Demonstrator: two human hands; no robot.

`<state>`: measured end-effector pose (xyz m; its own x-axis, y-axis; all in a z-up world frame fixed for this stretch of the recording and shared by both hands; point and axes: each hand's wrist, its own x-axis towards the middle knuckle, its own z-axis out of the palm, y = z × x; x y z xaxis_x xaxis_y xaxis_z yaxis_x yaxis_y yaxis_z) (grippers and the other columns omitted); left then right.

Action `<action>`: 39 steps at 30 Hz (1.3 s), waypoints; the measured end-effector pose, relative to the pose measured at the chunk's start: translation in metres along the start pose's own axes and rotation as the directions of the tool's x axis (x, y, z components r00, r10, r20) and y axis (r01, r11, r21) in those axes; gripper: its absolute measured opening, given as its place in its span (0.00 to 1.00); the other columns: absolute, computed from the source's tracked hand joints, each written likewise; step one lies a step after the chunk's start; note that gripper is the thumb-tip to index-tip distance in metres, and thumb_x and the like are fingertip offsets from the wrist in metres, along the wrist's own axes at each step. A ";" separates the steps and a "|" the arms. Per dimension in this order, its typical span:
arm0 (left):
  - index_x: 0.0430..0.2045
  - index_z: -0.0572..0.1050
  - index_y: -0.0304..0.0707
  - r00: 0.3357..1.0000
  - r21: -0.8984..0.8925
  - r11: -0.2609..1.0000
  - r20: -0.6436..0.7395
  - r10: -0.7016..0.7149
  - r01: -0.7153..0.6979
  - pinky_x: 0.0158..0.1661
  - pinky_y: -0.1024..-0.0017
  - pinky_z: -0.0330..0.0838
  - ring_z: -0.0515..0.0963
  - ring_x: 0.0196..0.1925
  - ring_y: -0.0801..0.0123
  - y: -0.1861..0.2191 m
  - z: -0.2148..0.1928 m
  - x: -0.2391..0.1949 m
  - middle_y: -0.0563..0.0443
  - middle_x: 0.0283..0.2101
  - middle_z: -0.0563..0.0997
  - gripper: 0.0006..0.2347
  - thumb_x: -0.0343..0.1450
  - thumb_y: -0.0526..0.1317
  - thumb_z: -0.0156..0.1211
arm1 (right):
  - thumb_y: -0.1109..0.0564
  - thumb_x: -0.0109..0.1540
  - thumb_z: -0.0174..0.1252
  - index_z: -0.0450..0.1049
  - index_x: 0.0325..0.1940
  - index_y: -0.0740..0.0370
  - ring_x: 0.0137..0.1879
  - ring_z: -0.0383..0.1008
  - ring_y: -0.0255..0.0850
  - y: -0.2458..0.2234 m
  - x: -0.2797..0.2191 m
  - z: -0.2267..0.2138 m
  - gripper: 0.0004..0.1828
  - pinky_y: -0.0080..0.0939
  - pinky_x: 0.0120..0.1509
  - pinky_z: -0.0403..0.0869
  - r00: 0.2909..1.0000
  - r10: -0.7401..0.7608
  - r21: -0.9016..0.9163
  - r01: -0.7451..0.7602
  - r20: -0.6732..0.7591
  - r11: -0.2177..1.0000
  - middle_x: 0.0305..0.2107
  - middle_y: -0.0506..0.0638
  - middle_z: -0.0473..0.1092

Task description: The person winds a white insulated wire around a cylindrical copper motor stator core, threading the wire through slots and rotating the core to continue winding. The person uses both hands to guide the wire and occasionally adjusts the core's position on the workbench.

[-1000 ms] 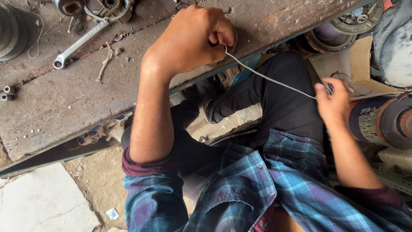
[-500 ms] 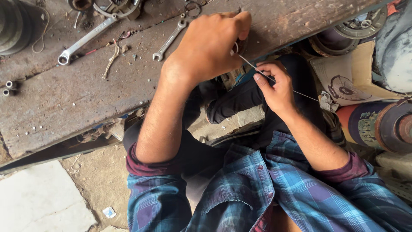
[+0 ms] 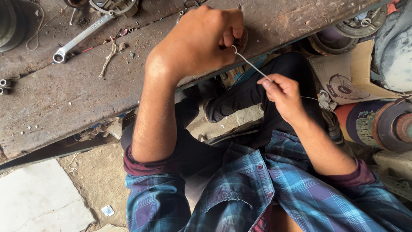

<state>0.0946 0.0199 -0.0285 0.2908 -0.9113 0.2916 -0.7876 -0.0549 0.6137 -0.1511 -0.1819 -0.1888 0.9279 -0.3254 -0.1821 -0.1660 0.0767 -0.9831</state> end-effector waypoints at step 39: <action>0.35 0.75 0.36 1.000 0.033 0.999 -0.004 -0.009 0.009 0.36 0.61 0.77 0.84 0.36 0.54 0.015 -0.011 -0.006 0.47 0.33 0.83 0.16 0.55 0.33 0.69 | 0.50 0.74 0.52 0.72 0.38 0.66 0.49 0.73 0.48 -0.090 -0.032 -0.010 0.17 0.46 0.53 0.73 0.850 -0.491 0.404 0.387 0.193 0.829 0.50 0.66 0.74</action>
<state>0.0873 0.0294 -0.0135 0.3004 -0.9090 0.2890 -0.8025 -0.0770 0.5917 -0.1697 -0.1879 -0.0949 0.9344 -0.1318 0.3309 0.3561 0.3183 -0.8786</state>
